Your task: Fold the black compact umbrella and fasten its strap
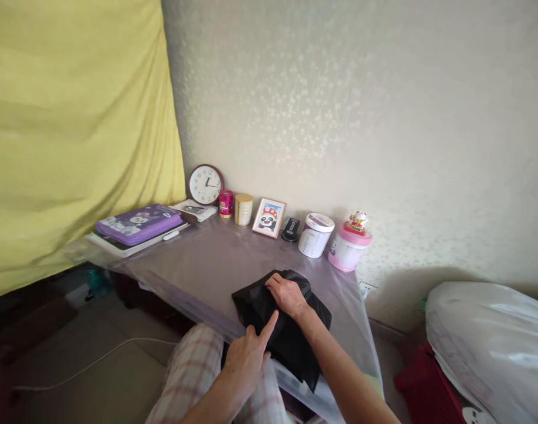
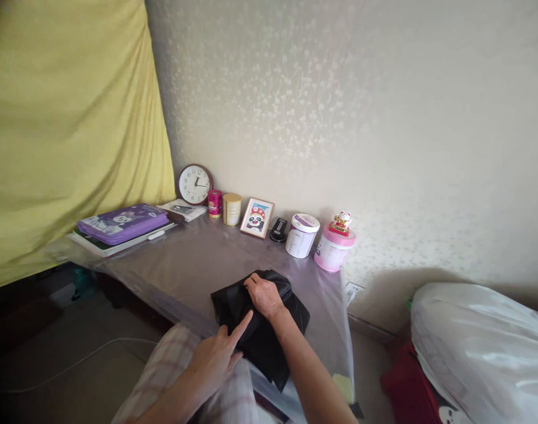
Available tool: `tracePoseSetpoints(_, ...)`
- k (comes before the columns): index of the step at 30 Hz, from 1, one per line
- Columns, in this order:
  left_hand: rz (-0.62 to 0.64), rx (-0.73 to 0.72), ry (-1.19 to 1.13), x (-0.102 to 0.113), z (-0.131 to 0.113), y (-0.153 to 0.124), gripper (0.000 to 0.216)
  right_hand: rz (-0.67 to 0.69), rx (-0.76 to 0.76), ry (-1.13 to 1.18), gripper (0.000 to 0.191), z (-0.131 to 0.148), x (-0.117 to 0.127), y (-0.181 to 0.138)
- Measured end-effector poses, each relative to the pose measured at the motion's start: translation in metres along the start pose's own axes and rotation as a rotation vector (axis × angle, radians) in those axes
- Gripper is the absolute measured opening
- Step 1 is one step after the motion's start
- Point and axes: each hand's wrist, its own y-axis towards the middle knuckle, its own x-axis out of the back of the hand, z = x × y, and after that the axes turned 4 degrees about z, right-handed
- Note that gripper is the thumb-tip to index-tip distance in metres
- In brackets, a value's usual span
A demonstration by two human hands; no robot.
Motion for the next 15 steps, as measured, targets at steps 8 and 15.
tracePoseSetpoints(8, 0.001, -0.009, -0.022, -0.004, 0.005, 0.003, 0.06, -0.073, 0.012, 0.101, 0.021, 0.005, 0.007, -0.008)
tracePoseSetpoints(15, -0.024, -0.034, -0.062, -0.01, 0.012, 0.009, 0.059, -0.123, 0.168, 0.23, 0.025, 0.019, 0.005, -0.049)
